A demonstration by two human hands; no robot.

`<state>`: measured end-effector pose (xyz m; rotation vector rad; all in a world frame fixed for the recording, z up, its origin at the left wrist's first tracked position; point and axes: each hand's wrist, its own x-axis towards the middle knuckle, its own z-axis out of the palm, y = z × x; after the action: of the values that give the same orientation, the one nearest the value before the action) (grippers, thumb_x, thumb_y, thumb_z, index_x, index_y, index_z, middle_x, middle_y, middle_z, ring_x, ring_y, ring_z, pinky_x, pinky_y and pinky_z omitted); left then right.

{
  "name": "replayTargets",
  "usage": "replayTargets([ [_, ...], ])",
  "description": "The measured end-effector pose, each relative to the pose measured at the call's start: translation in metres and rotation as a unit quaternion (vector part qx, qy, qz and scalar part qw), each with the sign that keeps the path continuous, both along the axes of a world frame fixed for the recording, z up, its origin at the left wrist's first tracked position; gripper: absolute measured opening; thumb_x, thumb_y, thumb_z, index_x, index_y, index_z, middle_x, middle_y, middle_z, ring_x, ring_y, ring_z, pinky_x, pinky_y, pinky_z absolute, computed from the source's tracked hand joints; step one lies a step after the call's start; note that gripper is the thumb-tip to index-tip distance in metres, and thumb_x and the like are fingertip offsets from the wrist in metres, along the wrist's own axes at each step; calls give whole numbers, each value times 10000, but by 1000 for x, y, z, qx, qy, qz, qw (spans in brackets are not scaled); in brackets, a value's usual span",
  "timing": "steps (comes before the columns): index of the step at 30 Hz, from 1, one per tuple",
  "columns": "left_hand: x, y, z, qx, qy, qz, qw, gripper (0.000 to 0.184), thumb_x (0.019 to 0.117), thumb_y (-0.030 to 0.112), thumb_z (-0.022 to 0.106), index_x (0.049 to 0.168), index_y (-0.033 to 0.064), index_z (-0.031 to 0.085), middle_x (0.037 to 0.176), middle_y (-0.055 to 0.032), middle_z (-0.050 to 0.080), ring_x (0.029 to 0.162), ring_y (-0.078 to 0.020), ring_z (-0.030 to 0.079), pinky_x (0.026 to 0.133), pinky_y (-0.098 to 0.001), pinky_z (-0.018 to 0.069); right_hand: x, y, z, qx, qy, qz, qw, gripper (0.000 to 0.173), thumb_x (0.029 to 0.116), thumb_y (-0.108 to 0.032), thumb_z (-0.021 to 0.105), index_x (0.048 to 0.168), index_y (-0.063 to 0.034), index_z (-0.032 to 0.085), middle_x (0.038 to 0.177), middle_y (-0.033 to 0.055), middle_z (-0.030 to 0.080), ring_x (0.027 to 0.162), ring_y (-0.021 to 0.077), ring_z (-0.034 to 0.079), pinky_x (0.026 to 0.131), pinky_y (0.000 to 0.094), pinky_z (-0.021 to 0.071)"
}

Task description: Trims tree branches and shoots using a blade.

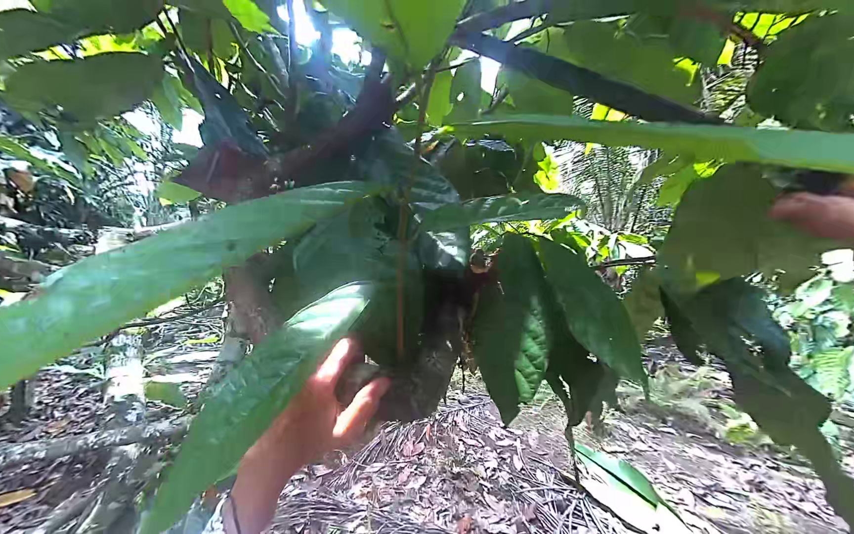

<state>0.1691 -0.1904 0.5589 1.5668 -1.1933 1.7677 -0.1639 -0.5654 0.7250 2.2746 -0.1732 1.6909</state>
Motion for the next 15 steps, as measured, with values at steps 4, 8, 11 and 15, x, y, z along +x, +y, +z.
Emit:
replayTargets([
  [4, 2, 1, -1, -4, 3, -9, 1000, 510, 1000, 500, 437, 897, 70, 692, 799, -100, 666, 731, -231, 648, 658, -409, 498, 16, -60, -12, -200, -30, 18, 979, 668, 953, -677, 454, 1156, -69, 641, 637, 71, 568, 466, 245, 526, 397, 502, 403],
  [8, 4, 1, -4, -6, -11, -9, 1000, 488, 1009, 484, 429, 886, 77, 669, 801, -112, 653, 752, -246, 640, 672, -411, 493, 20, -1, -21, -209, 3, -42, 977, 688, 938, -714, 417, 977, -48, 582, 607, 110, 524, 469, 322, 536, 405, 522, 392],
  [11, 6, 4, -1, -1, -2, -9, 1000, 550, 1021, 541, 404, 920, 76, 677, 861, -132, 687, 793, -259, 655, 704, -411, 496, 21, -6, -22, -221, -6, -40, 974, 655, 950, -684, 435, 1000, -52, 599, 651, 113, 550, 497, 322, 553, 409, 520, 401],
  [15, 9, 6, 1, 5, -2, 3, 1000, 531, 999, 521, 403, 897, 82, 683, 855, -124, 684, 765, -248, 650, 673, -410, 489, 2, -25, -50, -131, -20, -54, 990, 657, 931, -634, 455, 1006, 5, 590, 624, 135, 542, 491, 348, 550, 422, 548, 411],
])
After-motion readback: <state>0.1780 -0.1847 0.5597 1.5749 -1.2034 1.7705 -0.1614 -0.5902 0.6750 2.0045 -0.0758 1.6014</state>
